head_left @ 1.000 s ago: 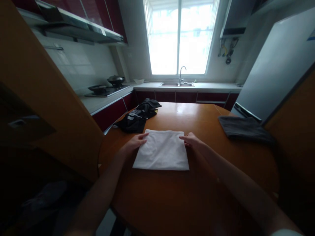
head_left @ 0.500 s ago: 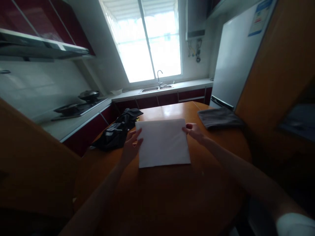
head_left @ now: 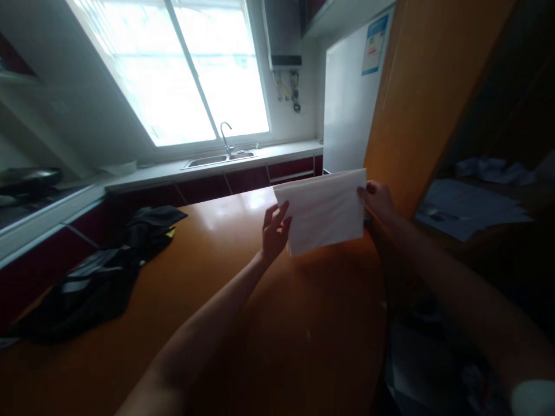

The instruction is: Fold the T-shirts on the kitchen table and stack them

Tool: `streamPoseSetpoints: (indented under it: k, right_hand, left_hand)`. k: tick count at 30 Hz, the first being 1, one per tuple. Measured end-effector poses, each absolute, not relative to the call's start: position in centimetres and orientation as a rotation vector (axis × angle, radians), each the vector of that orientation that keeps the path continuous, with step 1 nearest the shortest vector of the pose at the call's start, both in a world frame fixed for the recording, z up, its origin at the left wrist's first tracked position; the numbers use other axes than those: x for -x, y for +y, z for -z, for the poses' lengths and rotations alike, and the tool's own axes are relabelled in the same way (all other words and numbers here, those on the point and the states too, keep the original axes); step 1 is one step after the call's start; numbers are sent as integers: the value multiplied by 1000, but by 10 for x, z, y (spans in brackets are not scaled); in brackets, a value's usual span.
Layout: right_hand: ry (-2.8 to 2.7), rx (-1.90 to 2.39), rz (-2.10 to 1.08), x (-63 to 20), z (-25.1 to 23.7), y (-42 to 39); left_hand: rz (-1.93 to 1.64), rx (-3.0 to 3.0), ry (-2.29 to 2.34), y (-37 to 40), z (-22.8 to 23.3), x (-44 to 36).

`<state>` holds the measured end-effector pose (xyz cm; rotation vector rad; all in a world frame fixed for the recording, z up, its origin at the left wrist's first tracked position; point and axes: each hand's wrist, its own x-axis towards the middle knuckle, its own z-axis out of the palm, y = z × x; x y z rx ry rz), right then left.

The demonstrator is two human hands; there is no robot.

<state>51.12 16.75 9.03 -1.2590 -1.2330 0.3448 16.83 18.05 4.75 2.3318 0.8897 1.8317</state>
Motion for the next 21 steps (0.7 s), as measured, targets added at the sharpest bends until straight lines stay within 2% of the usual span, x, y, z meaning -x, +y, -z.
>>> streamPoseSetpoints:
  k: [8, 14, 21]
  right_hand:
    - [-1214, 1597, 14, -558, -120, 263]
    - [-1288, 2068, -48, -545, -83, 314]
    - [-1275, 2346, -18, -541, -55, 334]
  left_hand:
    - [-1730, -1887, 808, 288, -41, -253]
    - [-1367, -1627, 1120, 333, 5, -270]
    - [-1275, -1578, 1151, 346, 30, -269]
